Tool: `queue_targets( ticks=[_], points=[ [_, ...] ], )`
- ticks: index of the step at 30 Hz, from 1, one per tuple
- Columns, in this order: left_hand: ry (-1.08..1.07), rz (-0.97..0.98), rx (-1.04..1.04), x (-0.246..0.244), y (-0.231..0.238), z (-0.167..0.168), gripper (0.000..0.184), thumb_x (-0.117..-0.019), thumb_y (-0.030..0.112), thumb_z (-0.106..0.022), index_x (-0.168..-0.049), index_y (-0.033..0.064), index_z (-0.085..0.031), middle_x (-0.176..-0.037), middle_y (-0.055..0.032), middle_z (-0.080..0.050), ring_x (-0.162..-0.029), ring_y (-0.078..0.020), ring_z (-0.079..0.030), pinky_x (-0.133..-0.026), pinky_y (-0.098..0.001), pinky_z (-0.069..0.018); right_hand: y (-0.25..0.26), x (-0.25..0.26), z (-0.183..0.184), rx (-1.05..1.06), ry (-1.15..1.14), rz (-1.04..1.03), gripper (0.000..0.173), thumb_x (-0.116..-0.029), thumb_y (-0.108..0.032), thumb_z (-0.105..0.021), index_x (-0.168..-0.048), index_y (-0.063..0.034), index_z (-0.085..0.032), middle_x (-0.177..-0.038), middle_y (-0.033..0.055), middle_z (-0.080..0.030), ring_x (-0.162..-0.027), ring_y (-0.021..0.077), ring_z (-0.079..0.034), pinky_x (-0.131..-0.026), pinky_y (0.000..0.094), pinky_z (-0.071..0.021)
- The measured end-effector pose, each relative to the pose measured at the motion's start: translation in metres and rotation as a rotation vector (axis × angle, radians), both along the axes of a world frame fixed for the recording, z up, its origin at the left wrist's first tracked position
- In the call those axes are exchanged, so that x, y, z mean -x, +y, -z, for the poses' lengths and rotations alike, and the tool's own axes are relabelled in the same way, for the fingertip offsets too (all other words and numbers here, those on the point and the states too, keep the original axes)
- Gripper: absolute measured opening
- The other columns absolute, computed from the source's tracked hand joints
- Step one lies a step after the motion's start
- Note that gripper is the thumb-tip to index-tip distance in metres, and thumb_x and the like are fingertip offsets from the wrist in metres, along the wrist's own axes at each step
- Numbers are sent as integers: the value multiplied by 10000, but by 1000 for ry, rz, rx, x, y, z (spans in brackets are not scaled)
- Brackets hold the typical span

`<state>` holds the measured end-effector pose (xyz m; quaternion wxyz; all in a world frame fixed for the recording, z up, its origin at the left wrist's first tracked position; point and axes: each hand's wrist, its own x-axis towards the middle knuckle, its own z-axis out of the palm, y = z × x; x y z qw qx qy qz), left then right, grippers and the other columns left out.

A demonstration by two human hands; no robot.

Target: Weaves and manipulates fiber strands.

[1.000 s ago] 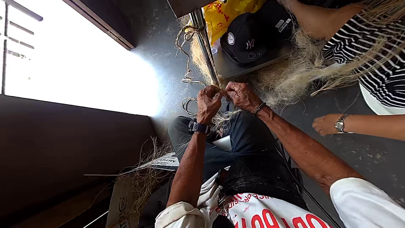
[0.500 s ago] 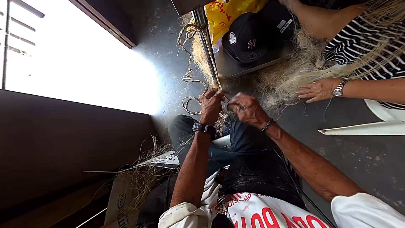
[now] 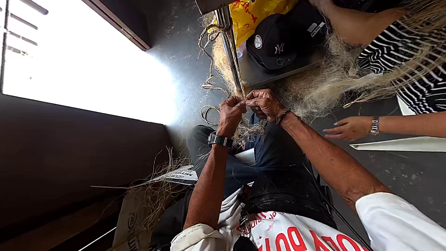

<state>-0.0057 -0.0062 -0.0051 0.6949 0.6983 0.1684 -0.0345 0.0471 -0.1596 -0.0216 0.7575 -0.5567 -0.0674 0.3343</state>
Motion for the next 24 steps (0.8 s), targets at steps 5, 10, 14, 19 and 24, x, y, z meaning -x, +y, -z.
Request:
queue_targets(
  ticks=[5,10,14,19,24],
  points=[
    [-51,46,-509,-2,4,0,118,-945,134,-673,-864,49,-672,-688,-22,-600,-608,-123,-551,-610,-346,-467,7,1,3,215,-337,93,75,-952,-31,-616,-878,-30,-628,-580,-17,-487,-422,45,-379,-397,220,-327],
    [-293,-37,-908,34,-14,2,122,-1003,128,-607,-921,39,-614,-823,-153,-626,-718,-315,-636,-629,-510,-526,10,0,10,550,-717,141,113,-945,-56,-610,-888,22,-668,-764,122,-632,-715,212,-610,-696,424,-503],
    [-249,-73,-954,53,-32,11,153,-1010,112,-566,-932,14,-655,-842,-143,-665,-747,-299,-674,-662,-506,-567,15,7,16,473,-560,163,132,-1003,-63,-558,-951,11,-655,-747,84,-663,-670,141,-655,-695,350,-568],
    [-238,-28,-909,82,-38,33,153,-967,123,-610,-872,49,-704,-778,-88,-685,-713,-250,-677,-657,-482,-558,22,21,0,227,-96,117,113,-1066,-111,-501,-1068,-35,-584,-628,12,-560,-420,46,-391,-392,204,-310],
    [-276,-96,-869,82,-12,12,299,-978,231,-661,-1162,3,-716,-1100,-169,-712,-1101,-333,-644,-991,-511,-498,17,18,2,134,-23,98,79,-1058,-89,-505,-1020,-70,-571,-571,-42,-389,-401,45,-317,-364,196,-265]
  ],
)
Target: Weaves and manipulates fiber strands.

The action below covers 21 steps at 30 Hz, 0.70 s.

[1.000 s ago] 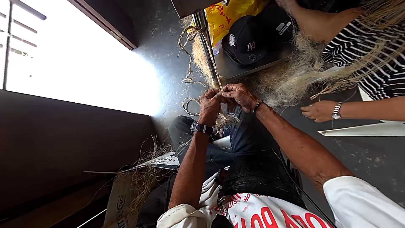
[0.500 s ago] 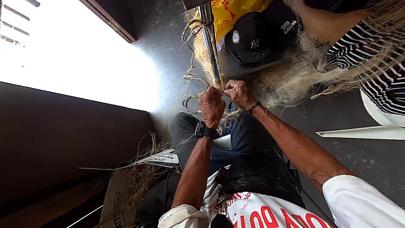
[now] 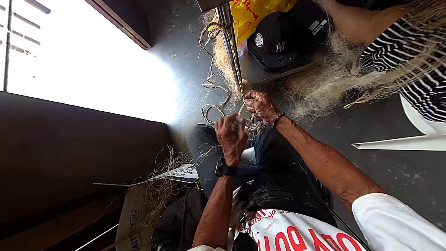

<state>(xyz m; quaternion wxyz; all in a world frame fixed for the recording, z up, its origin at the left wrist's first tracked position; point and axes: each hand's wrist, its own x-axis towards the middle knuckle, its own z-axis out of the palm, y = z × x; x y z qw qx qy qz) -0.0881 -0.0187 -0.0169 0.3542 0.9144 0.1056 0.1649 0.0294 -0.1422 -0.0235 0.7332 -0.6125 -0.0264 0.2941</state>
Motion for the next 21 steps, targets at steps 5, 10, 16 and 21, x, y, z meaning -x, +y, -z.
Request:
queue_targets(
  ticks=[5,10,16,21],
  points=[
    [213,151,312,-31,13,-17,345,-1056,240,-570,-1341,52,-619,-1048,-134,-709,-855,-220,-676,-751,-411,-566,-1,0,-2,-51,-30,-26,88,-1049,-65,-516,-1004,-58,-592,-565,-40,-394,-399,43,-319,-359,196,-265],
    [380,252,671,-34,33,-19,249,-1077,293,-479,-933,157,-630,-575,52,-423,-412,-49,-338,-399,-207,-331,-11,-6,4,-9,-226,-20,114,-1005,-68,-547,-931,-47,-631,-565,-46,-416,-419,42,-349,-387,209,-298],
    [192,-174,946,1,139,-14,259,-1063,245,-482,-826,211,-581,-599,117,-500,-528,-36,-503,-577,-260,-524,-25,-16,10,63,-334,-18,113,-998,-75,-554,-930,-40,-637,-579,-46,-431,-431,39,-365,-409,214,-330],
    [137,-826,205,33,192,-51,407,-1009,252,-617,-1294,-38,-621,-1219,-222,-647,-1117,-277,-613,-989,-450,-470,-30,-18,7,94,-331,0,107,-997,-81,-569,-922,-43,-636,-571,-41,-439,-427,44,-383,-412,218,-352]
  ],
)
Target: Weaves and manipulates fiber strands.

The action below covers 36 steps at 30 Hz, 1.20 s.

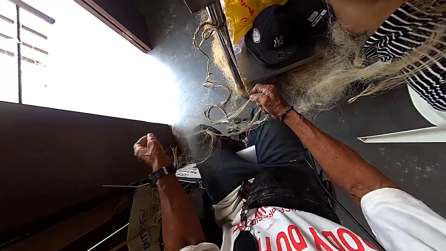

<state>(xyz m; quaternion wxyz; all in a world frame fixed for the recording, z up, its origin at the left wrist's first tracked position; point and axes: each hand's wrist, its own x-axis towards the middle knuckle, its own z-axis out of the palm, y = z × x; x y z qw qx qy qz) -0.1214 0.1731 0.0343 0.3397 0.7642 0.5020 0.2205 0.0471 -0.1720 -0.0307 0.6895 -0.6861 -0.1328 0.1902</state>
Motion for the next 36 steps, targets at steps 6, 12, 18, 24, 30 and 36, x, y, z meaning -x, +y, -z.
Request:
queue_targets(
  ticks=[6,12,18,24,30,36],
  points=[
    [-153,766,17,-54,-73,-15,353,-1024,207,-601,-1284,-31,-622,-1219,-154,-677,-1086,-175,-671,-958,-374,-556,11,7,-4,-48,61,-51,99,-1006,-74,-560,-946,-51,-635,-561,-49,-416,-418,40,-358,-391,207,-315],
    [-140,1188,344,-105,-164,17,214,-1009,147,-622,-1148,7,-705,-876,-63,-736,-676,-116,-676,-635,-300,-588,11,11,-7,-108,34,-42,114,-1005,-47,-560,-913,-34,-625,-564,-46,-453,-427,28,-373,-401,191,-310],
    [-203,1111,295,-107,-170,28,144,-974,118,-635,-848,67,-682,-642,26,-558,-535,-50,-467,-528,-242,-389,6,12,-5,-37,-22,-49,142,-1010,-68,-590,-870,-45,-598,-570,-44,-465,-433,29,-390,-411,200,-333],
    [-216,1076,540,-120,-161,36,88,-934,58,-683,-848,58,-699,-643,48,-597,-491,-6,-424,-462,-190,-327,6,13,-10,1,-55,-88,148,-1008,-56,-600,-866,-18,-584,-570,-16,-505,-442,37,-438,-442,202,-389],
    [-148,1167,448,-124,-159,36,126,-955,105,-628,-841,64,-661,-631,44,-559,-515,-25,-450,-498,-209,-362,4,10,-14,101,-155,-111,154,-997,-63,-627,-857,0,-634,-654,37,-653,-571,73,-608,-596,255,-518],
    [-34,1050,246,-100,-178,29,176,-1023,199,-580,-965,50,-653,-688,-59,-607,-560,-157,-539,-560,-350,-455,-7,18,-30,520,-407,-65,153,-959,-109,-607,-853,-31,-685,-745,107,-640,-712,259,-632,-678,496,-498]
  ],
)
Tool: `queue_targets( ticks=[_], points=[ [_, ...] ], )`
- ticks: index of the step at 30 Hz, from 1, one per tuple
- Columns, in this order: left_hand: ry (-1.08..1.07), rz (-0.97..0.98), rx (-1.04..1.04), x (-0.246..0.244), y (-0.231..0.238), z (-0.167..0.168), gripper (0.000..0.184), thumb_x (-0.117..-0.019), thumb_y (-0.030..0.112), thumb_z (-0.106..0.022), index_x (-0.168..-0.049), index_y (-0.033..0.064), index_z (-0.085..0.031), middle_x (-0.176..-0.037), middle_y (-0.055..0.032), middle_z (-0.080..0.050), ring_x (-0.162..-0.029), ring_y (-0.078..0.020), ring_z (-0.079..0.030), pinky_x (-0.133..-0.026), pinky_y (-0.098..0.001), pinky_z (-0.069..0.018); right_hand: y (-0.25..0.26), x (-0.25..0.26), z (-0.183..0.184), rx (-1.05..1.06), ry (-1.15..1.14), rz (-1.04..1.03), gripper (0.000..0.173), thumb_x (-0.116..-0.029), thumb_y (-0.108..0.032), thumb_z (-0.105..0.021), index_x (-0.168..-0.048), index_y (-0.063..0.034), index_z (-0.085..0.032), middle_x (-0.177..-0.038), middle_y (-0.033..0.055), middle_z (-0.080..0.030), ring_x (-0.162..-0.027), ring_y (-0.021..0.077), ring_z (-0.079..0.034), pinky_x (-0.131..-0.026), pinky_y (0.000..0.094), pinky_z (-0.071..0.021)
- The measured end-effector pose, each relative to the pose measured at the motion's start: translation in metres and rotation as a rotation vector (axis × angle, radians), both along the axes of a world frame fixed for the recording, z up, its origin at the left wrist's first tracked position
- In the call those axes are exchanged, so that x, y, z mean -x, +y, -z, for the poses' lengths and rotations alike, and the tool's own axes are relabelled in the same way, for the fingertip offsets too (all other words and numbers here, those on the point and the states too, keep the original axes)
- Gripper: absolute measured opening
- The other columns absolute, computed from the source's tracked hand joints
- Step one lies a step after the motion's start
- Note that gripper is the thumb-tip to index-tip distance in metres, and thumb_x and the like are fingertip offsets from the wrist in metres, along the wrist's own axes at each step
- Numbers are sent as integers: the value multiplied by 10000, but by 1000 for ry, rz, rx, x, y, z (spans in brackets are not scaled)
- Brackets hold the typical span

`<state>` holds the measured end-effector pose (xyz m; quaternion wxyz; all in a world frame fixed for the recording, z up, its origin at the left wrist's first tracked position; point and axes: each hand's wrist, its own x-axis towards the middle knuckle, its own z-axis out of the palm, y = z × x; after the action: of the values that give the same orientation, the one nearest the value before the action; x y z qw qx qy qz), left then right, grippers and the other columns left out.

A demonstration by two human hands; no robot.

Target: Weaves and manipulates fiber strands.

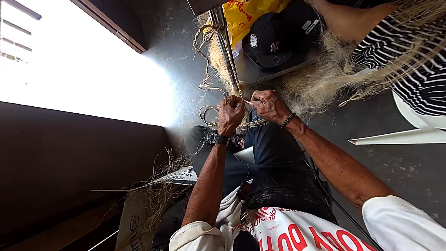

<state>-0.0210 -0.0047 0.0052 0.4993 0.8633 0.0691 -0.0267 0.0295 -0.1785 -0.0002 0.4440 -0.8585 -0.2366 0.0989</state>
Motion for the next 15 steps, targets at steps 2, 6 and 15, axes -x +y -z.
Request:
queue_targets(
  ticks=[2,6,15],
  points=[
    [105,-114,166,1,-9,4,180,-1034,234,-567,-941,96,-635,-650,-33,-559,-475,-120,-433,-464,-284,-366,4,23,1,41,-111,5,121,-944,-101,-605,-843,-57,-657,-692,99,-615,-642,278,-632,-570,507,-508],
    [208,-257,641,2,-24,6,202,-1068,173,-498,-882,133,-566,-628,12,-564,-391,-24,-328,-358,-172,-251,8,55,10,126,-193,-81,70,-898,-88,-647,-908,-43,-700,-632,115,-613,-591,319,-647,-524,516,-498],
    [127,-219,641,8,-21,6,164,-1050,122,-522,-891,136,-560,-616,22,-516,-390,-29,-321,-356,-165,-269,2,5,13,-284,172,33,244,-1006,-144,-600,-1192,-4,-673,-1039,119,-724,-918,161,-706,-878,358,-581]
  ],
)
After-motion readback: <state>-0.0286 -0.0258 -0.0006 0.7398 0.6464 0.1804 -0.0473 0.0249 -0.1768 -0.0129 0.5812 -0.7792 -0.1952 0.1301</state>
